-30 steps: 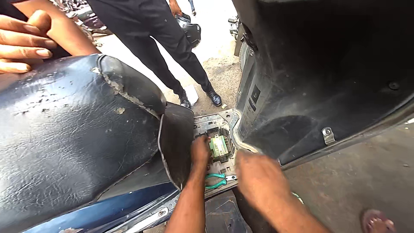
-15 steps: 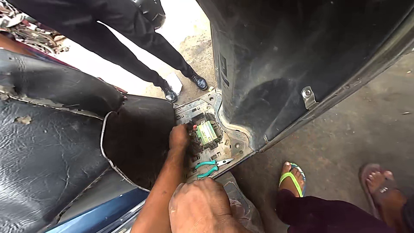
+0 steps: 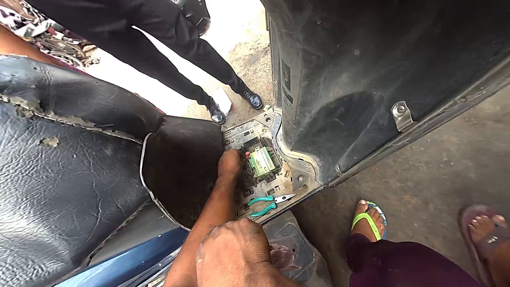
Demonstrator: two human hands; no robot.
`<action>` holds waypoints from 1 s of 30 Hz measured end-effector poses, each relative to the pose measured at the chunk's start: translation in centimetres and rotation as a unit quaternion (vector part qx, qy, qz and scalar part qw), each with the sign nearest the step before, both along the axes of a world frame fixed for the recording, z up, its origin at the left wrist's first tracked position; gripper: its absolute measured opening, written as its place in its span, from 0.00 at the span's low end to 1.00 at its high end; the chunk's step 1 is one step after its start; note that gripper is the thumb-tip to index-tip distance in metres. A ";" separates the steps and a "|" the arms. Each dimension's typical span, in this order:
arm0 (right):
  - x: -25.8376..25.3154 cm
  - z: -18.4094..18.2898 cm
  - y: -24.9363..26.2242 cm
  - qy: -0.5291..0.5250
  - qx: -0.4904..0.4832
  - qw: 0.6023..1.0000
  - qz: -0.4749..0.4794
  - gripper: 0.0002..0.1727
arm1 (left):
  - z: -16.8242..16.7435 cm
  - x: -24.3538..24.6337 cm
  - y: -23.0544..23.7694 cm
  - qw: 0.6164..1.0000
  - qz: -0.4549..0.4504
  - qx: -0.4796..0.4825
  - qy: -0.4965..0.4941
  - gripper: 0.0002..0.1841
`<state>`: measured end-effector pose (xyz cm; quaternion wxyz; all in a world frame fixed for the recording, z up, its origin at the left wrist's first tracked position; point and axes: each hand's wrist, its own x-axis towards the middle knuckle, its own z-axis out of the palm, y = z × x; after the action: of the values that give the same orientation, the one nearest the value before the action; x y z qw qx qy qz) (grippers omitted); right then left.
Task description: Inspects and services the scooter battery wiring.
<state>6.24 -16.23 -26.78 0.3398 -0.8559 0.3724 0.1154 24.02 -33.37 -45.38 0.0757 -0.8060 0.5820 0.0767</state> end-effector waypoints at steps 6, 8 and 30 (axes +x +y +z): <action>0.5 0.0 0.0 0.004 0.005 1.000 -0.004 0.18 | -0.3 -0.1 0.2 1.000 -0.008 0.005 -0.011 0.07; 2.2 -1.6 0.8 -0.007 -0.036 0.999 -0.024 0.17 | -0.4 -0.1 0.0 1.000 -0.008 0.006 -0.016 0.07; -1.3 0.2 -1.0 0.007 0.023 0.999 0.044 0.16 | 0.4 -0.2 -1.6 0.989 0.138 0.026 0.043 0.12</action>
<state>4.96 -17.25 -26.63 0.3516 -0.8623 0.3343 0.1450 23.79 -35.00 -45.02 0.0605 -0.8724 0.4655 0.1360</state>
